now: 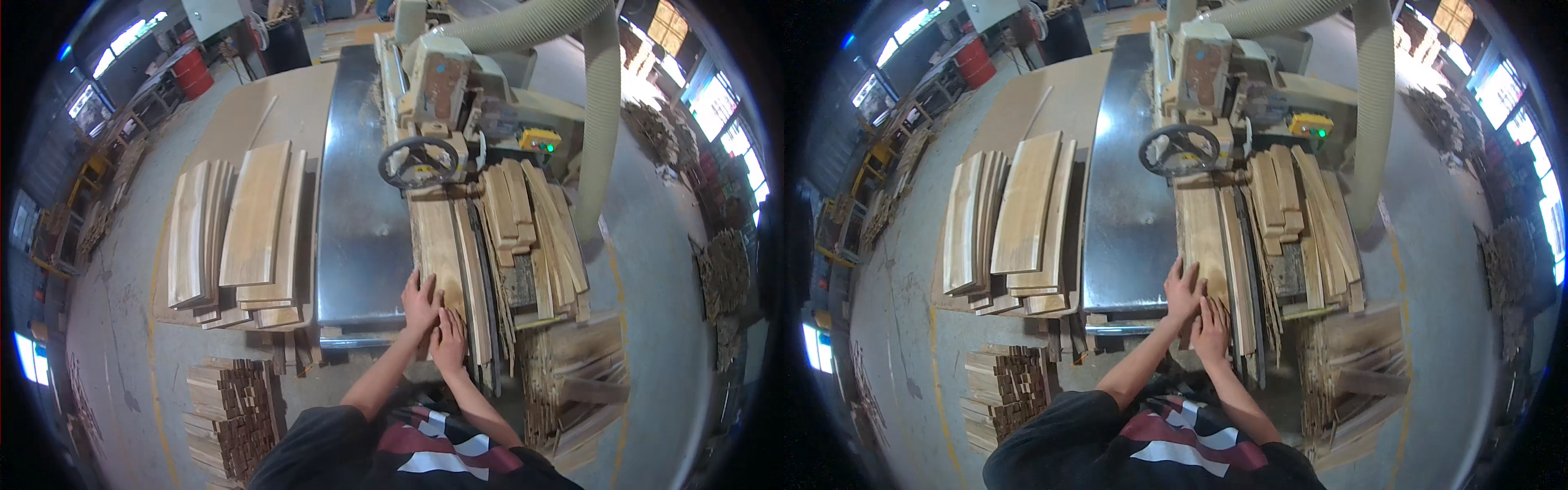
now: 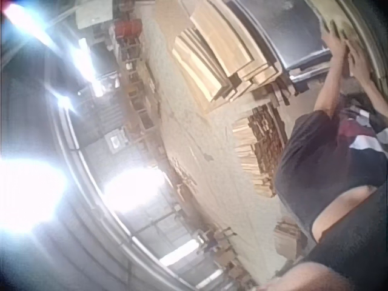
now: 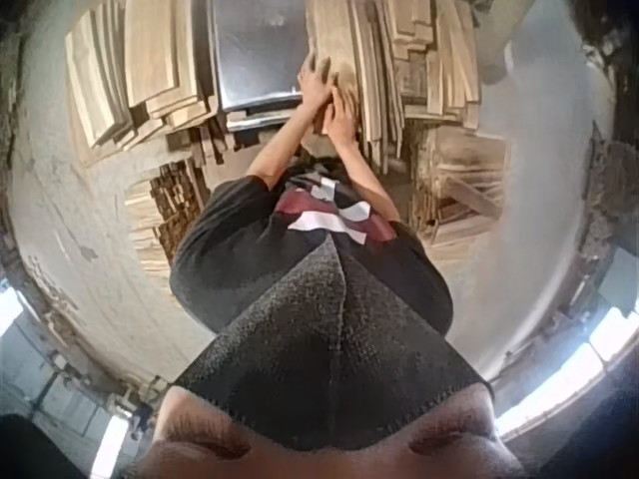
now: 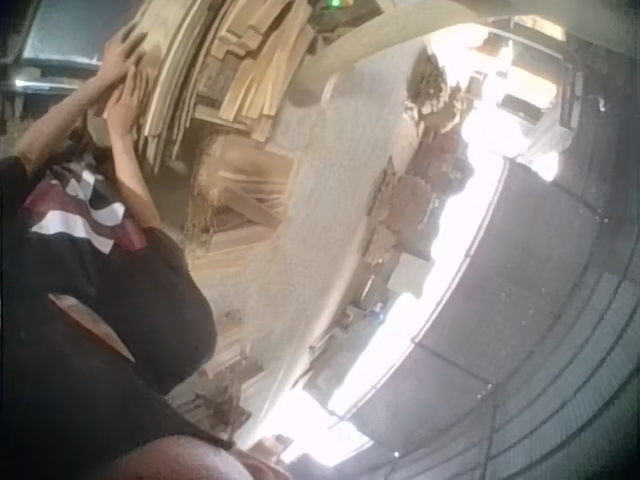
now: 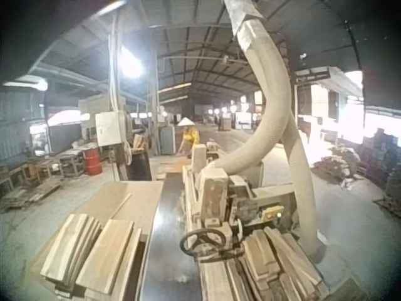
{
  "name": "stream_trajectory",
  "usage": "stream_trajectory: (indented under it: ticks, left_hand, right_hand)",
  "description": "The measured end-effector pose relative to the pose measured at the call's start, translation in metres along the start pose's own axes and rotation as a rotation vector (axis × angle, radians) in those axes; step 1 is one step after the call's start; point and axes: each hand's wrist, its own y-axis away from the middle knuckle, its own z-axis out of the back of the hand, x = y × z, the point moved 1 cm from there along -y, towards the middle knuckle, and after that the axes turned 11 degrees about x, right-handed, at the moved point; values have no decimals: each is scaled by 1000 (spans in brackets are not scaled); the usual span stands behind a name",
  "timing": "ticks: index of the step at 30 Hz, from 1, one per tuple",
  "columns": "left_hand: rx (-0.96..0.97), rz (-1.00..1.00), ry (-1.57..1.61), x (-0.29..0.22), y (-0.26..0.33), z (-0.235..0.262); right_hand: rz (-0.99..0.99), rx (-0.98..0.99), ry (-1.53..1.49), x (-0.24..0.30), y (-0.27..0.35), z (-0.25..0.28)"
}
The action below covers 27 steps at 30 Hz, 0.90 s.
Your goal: The person picks up wooden boards, feeds them through a woodworking machine to cut their edges, and turns them over to trim the opposite sides.
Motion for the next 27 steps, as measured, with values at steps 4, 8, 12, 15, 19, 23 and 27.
stream_trajectory:
  ticks: [4,8,12,15,19,23,27]
  left_hand:
    - [-5,3,4,-1,1,-3]
    - [-34,13,-99,-3,-13,-4]
    - [-67,29,-116,-3,-52,-1]
    - [-112,6,-129,9,-84,1]
    - [-140,1,-75,9,-141,-3]
    - [-235,36,-47,29,-172,9]
    - [237,-108,34,83,-219,77]
  right_hand:
    - [27,49,97,2,-1,5]
    - [-41,3,115,1,-17,-4]
    - [-54,-30,106,-3,-54,-15]
    - [-42,-20,132,-7,-83,-27]
    - [-2,-75,203,-18,-135,-29]
    - [175,-172,156,-19,-167,-34]
    - [201,-184,204,-27,-192,-40]
